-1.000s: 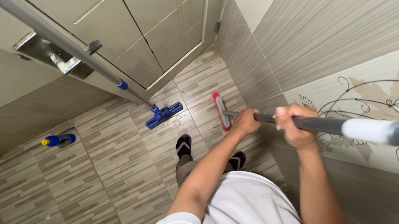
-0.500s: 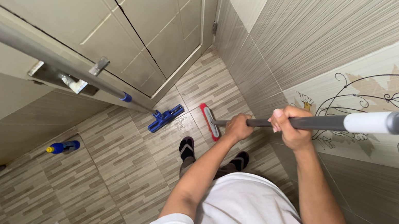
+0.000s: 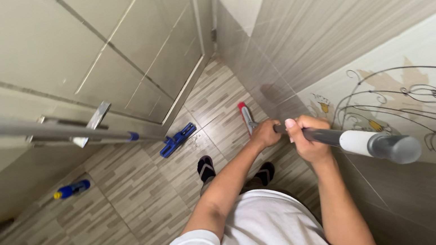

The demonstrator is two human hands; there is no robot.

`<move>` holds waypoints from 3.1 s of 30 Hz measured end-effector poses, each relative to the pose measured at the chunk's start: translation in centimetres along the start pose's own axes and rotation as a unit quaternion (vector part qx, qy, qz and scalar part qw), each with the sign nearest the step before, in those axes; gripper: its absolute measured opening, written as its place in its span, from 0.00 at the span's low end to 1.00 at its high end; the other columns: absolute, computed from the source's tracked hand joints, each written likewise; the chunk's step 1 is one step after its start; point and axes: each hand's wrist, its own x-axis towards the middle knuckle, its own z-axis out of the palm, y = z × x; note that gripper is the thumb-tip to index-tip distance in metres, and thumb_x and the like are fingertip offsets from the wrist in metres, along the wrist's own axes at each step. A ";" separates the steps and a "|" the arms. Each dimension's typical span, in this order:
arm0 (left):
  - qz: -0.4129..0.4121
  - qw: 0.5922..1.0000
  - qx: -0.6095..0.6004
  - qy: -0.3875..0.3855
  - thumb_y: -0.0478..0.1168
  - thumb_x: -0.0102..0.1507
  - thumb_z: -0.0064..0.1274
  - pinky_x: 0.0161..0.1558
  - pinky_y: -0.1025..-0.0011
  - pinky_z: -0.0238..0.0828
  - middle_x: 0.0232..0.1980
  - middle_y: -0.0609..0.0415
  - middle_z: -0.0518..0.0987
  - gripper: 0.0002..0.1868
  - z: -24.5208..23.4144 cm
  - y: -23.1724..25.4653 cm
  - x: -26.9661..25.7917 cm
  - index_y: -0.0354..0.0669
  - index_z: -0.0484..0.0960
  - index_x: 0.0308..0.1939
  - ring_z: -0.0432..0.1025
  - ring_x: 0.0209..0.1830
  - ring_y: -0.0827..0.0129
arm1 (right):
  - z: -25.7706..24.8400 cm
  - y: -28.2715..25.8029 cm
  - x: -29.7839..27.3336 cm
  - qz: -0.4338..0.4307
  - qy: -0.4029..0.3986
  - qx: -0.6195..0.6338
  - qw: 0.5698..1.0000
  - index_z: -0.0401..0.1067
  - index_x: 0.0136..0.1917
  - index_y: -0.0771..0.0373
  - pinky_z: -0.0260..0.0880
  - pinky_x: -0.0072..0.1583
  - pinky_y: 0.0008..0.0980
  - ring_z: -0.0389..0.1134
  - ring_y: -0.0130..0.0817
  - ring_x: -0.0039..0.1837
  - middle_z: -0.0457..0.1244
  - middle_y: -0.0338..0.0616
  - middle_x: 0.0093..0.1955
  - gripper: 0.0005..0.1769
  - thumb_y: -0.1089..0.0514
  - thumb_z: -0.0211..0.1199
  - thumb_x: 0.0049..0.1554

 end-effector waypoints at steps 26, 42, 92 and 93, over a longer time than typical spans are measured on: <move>0.067 0.990 0.053 -0.110 0.47 0.59 0.63 0.51 0.58 0.73 0.50 0.47 0.81 0.12 -3.9 0.0 -0.8 0.45 0.85 0.41 0.77 0.52 0.52 | 0.8 -0.2 0.3 -0.002 0.091 0.063 0.994 0.61 0.28 0.63 0.67 0.37 0.27 0.62 0.25 0.28 0.61 0.40 0.25 0.23 0.61 0.61 0.65; 0.056 0.992 0.040 -0.103 0.43 0.59 0.58 0.57 0.58 0.73 0.56 0.48 0.82 0.12 -3.1 0.0 0.2 0.46 0.86 0.45 0.77 0.57 0.52 | 1.8 -0.7 0.6 -0.021 0.074 -0.006 0.997 0.60 0.27 0.63 0.58 0.32 0.28 0.60 0.26 0.25 0.61 0.39 0.23 0.24 0.61 0.62 0.63; -0.023 0.999 -0.012 -0.027 0.44 0.58 0.59 0.55 0.55 0.70 0.53 0.50 0.79 0.11 -3.9 1.3 -1.7 0.45 0.84 0.42 0.74 0.56 0.52 | 2.8 -0.6 0.0 -0.038 0.015 -0.004 0.999 0.63 0.27 0.65 0.56 0.32 0.28 0.58 0.26 0.25 0.58 0.40 0.23 0.22 0.62 0.63 0.60; -0.029 0.999 -0.013 -0.026 0.46 0.58 0.60 0.54 0.54 0.70 0.53 0.50 0.78 0.12 -4.1 1.2 -1.8 0.45 0.83 0.41 0.74 0.56 0.52 | 3.1 -0.5 -0.1 -0.043 0.017 -0.017 0.999 0.62 0.28 0.66 0.55 0.33 0.29 0.57 0.27 0.26 0.57 0.41 0.23 0.21 0.63 0.64 0.60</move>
